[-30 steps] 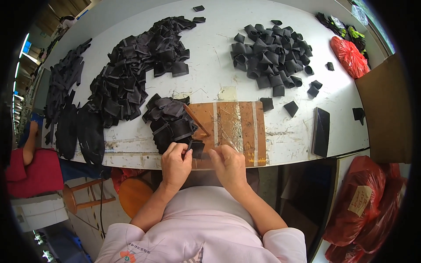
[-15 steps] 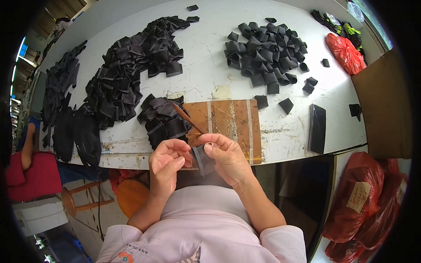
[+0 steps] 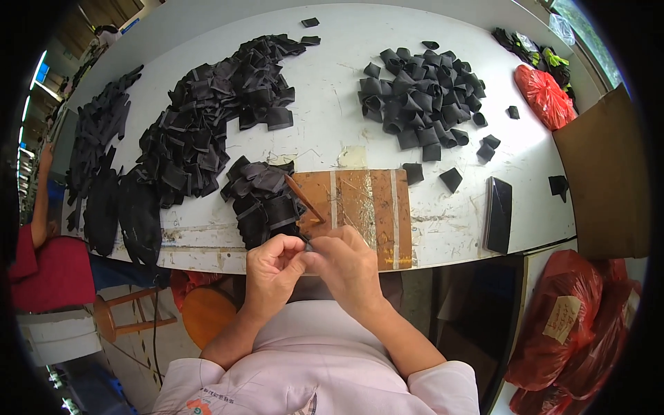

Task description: Manually inspects and folds small black rubber or synthetic shoe components at a factory workbench.

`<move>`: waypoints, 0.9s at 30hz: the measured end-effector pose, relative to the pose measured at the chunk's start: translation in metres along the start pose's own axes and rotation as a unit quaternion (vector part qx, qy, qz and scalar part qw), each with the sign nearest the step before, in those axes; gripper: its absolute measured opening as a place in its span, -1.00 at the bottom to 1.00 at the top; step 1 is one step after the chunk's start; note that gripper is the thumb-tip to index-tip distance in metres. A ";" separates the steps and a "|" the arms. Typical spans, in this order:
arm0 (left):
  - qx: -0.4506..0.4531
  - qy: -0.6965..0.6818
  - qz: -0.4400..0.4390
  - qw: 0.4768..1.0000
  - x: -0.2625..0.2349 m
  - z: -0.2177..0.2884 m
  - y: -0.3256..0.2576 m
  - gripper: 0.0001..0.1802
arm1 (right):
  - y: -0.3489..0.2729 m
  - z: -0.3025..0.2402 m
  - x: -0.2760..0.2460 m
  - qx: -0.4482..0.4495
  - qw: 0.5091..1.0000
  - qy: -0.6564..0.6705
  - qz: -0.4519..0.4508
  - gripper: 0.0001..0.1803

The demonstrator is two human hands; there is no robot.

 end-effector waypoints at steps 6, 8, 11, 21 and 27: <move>0.202 0.200 0.155 0.946 -0.005 0.037 0.001 -0.96 | 0.007 -0.016 0.004 -0.081 0.984 -0.116 0.109 -0.88; -0.087 -0.184 0.125 0.971 -0.003 0.008 0.010 -0.90 | 0.014 0.003 -0.002 0.036 0.989 -0.036 0.138 -0.89; -0.136 -0.461 0.068 0.874 0.001 0.004 0.015 -0.89 | 0.022 0.014 -0.001 0.208 0.939 0.274 0.010 -0.96; 0.014 -0.314 0.071 0.947 -0.007 0.052 0.035 -0.82 | 0.034 -0.036 -0.006 0.240 0.876 0.376 -0.184 -0.75; -0.138 -0.681 -0.113 0.710 0.018 0.078 0.060 -0.80 | 0.082 -0.055 -0.015 0.162 0.873 0.401 -0.227 -0.71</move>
Point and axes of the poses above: each hand's wrist, its own y-axis towards the middle knuckle, its own x-axis out of the palm, z = x × y, the point moved 7 cm from there along y, towards the middle knuckle, and after that the axes turned 8 degrees about x, right-handed, at the moved point
